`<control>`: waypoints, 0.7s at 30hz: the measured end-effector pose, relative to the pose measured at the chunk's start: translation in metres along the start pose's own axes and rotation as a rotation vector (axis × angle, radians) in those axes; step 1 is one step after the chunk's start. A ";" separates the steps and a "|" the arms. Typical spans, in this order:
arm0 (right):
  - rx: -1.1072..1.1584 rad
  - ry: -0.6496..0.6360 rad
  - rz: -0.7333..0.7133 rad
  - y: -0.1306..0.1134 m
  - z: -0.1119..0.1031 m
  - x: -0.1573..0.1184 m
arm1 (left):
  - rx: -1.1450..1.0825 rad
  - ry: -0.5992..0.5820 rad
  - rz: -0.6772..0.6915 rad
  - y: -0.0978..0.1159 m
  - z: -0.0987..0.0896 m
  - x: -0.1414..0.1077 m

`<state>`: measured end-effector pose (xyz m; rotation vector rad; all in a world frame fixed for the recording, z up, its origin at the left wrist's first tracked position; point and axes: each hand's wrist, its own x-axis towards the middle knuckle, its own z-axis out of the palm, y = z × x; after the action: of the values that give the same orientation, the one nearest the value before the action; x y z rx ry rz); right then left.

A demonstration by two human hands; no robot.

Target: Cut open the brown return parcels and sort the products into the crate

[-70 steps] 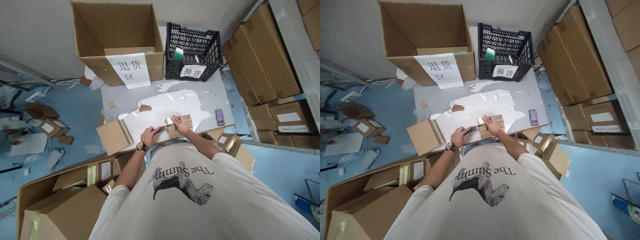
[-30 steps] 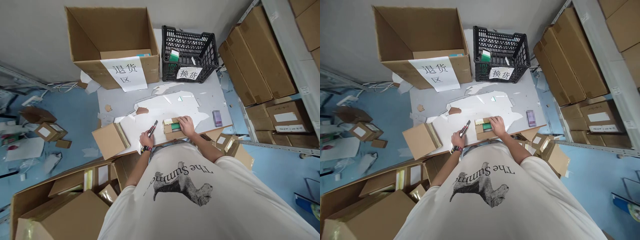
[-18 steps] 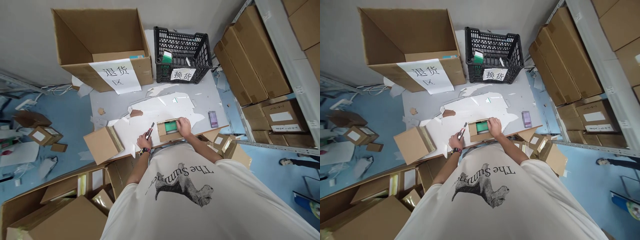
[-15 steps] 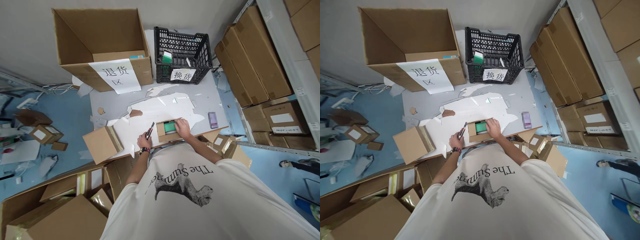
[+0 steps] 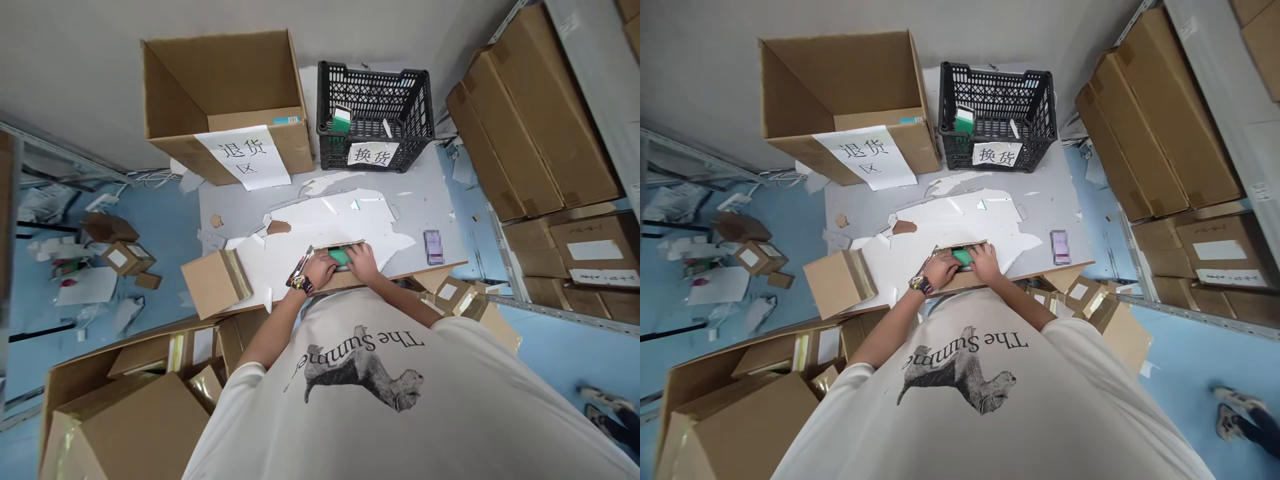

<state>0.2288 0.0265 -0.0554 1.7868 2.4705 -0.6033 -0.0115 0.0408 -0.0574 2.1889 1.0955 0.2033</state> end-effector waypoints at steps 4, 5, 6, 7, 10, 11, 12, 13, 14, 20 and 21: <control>-0.010 -0.038 0.020 -0.004 -0.004 0.003 | 0.229 -0.023 0.007 0.009 -0.003 0.011; -0.011 -0.047 0.027 -0.005 -0.005 0.003 | 0.256 -0.019 0.018 0.011 -0.004 0.010; -0.012 -0.056 0.033 -0.005 -0.006 0.003 | 0.273 -0.010 0.031 0.012 -0.006 0.009; -0.012 -0.062 0.042 -0.006 -0.007 0.004 | 0.283 0.007 0.038 0.012 -0.007 0.007; -0.013 -0.073 0.066 -0.008 -0.009 0.005 | 0.290 0.082 0.009 0.011 -0.013 -0.002; -0.016 -0.077 0.073 -0.009 -0.009 0.006 | 0.286 0.102 -0.019 0.011 -0.015 -0.005; -0.019 -0.080 0.082 -0.010 -0.009 0.007 | 0.279 0.115 -0.055 0.011 -0.017 -0.009; -0.020 -0.084 0.093 -0.011 -0.008 0.009 | 0.272 0.119 -0.098 0.011 -0.019 -0.013; -0.019 -0.085 0.104 -0.012 -0.007 0.011 | 0.267 0.113 -0.145 0.011 -0.021 -0.018; 0.072 0.023 0.053 -0.005 -0.004 0.011 | 0.267 0.022 -0.392 0.009 -0.028 -0.041; 0.115 0.065 0.031 0.001 -0.004 0.008 | 0.261 0.006 -0.400 0.007 -0.027 -0.044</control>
<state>0.2280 0.0351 -0.0541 1.9108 2.4927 -0.7107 -0.0458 0.0179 -0.0254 2.1310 1.6090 -0.1172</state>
